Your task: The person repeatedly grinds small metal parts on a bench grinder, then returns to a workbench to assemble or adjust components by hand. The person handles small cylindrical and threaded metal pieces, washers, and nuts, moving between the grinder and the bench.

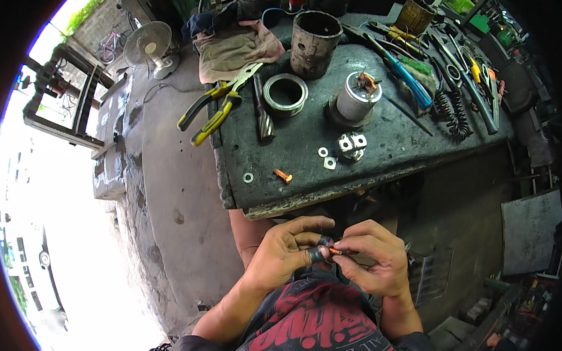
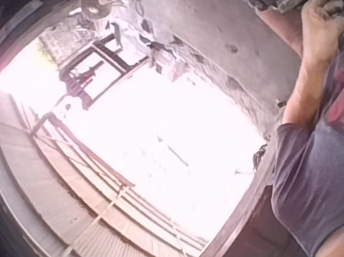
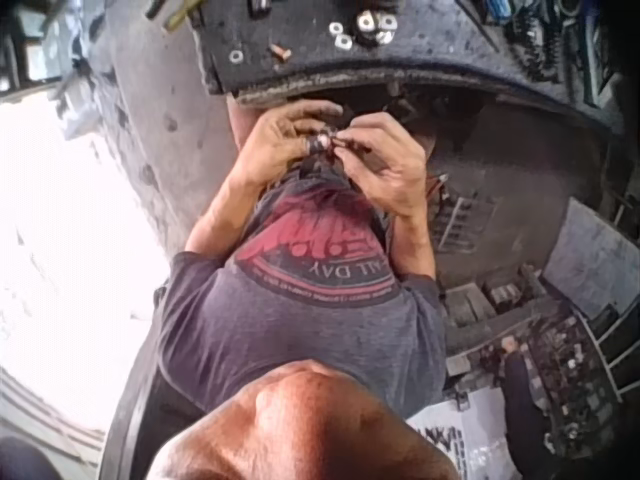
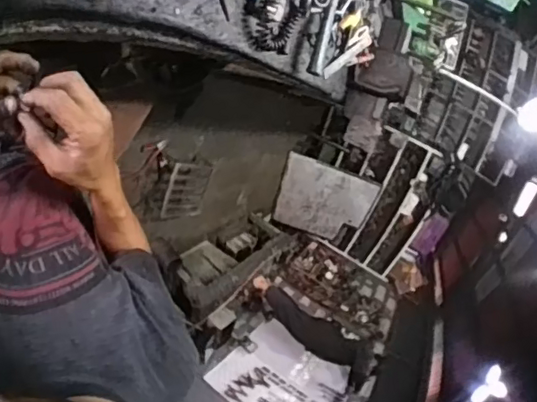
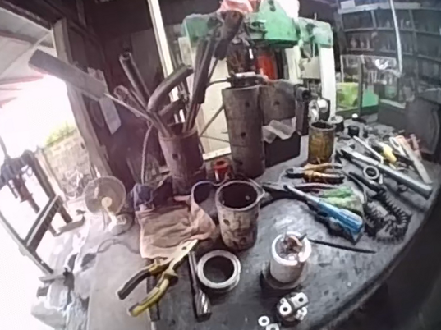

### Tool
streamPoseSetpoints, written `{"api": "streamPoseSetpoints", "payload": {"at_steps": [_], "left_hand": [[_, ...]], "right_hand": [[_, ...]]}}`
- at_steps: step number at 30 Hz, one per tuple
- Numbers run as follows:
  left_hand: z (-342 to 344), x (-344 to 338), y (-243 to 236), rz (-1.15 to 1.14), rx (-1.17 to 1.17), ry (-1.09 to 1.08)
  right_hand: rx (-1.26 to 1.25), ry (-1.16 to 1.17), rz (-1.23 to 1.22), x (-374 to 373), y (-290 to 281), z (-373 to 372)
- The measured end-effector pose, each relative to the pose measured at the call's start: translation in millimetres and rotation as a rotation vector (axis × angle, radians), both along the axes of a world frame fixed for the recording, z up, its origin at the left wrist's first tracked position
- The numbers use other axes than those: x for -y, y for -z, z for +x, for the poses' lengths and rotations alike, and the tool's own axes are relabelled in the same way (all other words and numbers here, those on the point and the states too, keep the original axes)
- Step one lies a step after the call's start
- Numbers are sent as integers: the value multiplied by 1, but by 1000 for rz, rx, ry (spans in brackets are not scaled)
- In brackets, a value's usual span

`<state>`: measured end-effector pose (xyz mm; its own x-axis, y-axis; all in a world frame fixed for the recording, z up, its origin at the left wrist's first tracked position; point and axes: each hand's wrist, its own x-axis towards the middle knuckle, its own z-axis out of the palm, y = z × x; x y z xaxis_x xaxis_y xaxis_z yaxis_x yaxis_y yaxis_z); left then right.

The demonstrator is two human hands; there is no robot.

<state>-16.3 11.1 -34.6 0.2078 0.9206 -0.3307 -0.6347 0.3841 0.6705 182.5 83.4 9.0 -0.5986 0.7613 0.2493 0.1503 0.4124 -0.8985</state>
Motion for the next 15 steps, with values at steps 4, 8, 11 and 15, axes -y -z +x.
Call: {"api": "streamPoseSetpoints", "payload": {"at_steps": [4,8,11,15], "left_hand": [[-2,0,-4,15,-23,8],[-3,-1,-10,63,-73,-17],[-3,-1,-13,42,-49,-67],[-10,1,-16,22,88,-122]], "right_hand": [[-9,-22,-9,-4,-1,-1],[37,-59,26,-13,-10,-5],[82,-110,124,-25,-24,-12],[201,-60,164,-57,-46,-22]]}}
